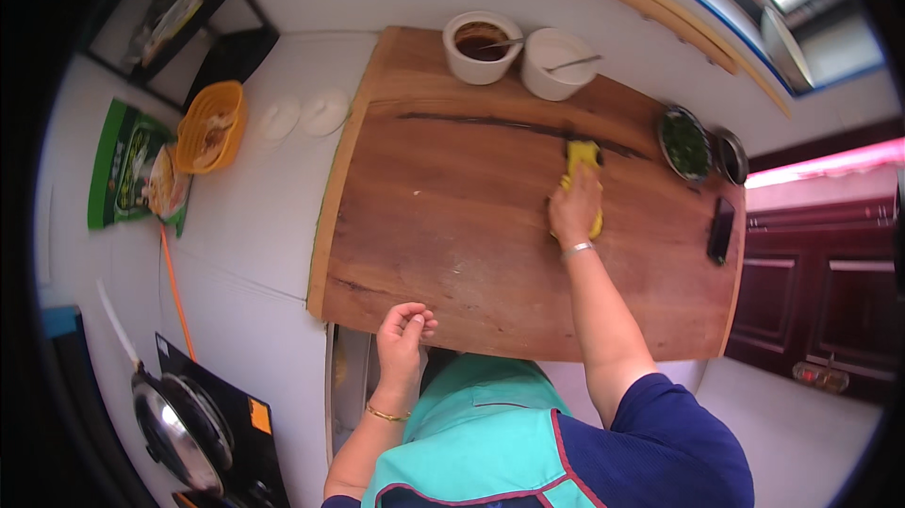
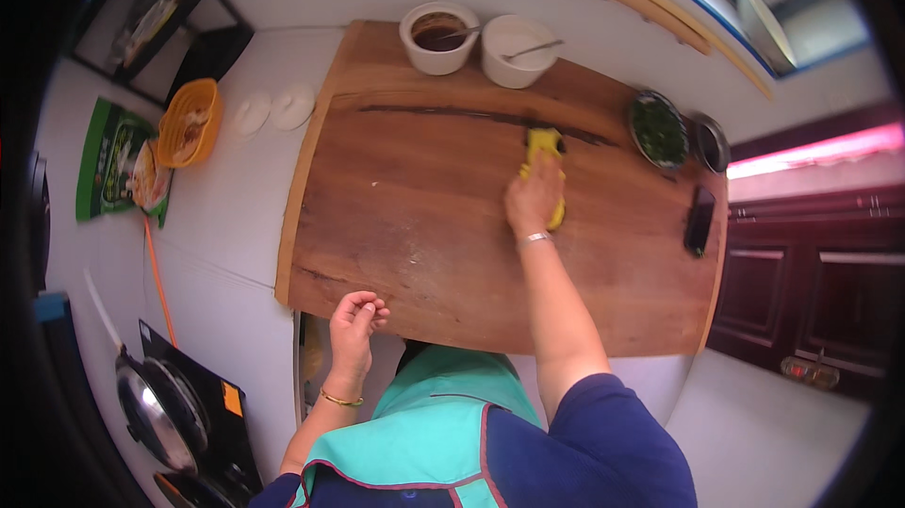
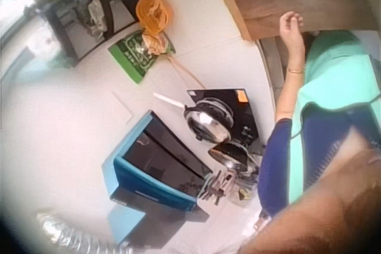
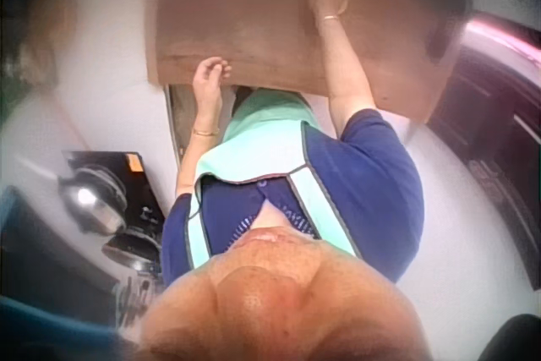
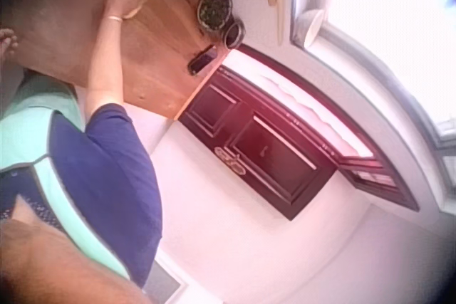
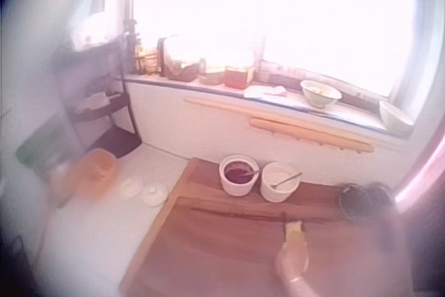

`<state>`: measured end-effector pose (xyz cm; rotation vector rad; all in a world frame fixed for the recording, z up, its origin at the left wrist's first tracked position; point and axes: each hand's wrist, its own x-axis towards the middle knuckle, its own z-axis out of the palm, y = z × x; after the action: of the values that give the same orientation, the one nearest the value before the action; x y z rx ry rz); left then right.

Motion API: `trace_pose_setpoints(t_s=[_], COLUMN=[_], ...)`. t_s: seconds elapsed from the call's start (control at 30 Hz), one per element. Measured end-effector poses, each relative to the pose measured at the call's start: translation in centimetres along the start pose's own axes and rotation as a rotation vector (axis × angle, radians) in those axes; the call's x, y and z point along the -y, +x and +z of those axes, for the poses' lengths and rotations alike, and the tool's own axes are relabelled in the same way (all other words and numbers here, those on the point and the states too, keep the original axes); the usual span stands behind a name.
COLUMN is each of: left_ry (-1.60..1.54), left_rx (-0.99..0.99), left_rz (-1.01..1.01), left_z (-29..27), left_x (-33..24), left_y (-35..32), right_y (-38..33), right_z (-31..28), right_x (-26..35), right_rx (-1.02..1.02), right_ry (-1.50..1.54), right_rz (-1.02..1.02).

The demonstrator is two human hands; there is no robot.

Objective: The person wipes a metal tray and a stove with a cloth, stirs boiling noodles in a pan using chopsticks, and covers pans with lids. They use a strainer and chopsticks to remove cooked noodles onto a tray, add raw noodles to the boiling water, and wipe a wooden table surface.

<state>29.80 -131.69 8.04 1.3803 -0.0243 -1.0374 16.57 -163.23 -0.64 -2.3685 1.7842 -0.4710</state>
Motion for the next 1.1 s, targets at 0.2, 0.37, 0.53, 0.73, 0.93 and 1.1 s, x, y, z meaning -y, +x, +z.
trace_pose_setpoints(t_s=[0.2, 0.37, 0.53, 0.73, 0.93, 1.1], left_ry=[-0.144, -0.295, -0.296, -0.345, -0.272, -0.288], left_rx=[-0.251, -0.42, -0.51, -0.388, -0.356, -0.346], left_rz=[0.016, 0.085, 0.142, 0.101, 0.056, -0.069], left_z=[-1.0, -1.8, -2.2, -1.6, -1.7, -3.4], left_x=[1.3, 1.1, 1.1, 2.9, 3.9, 8.1], left_y=[0.8, 1.0, 0.7, -1.3, -4.3, -6.3], right_y=[3.8, -1.9, -10.8, -10.2, 4.5, -6.6], right_z=[5.9, 7.3, 4.3, -1.5, 4.4, 2.1], right_x=[18.4, 27.2, 22.4, 13.6, 16.9, 15.1], right_rx=[0.217, 0.358, 0.77, 1.087, 0.181, 0.338], right_ry=[0.173, 0.565, 0.878, 1.026, 0.747, 0.786], right_rz=[-0.56, -1.078, -1.319, -1.099, -0.716, -1.076])
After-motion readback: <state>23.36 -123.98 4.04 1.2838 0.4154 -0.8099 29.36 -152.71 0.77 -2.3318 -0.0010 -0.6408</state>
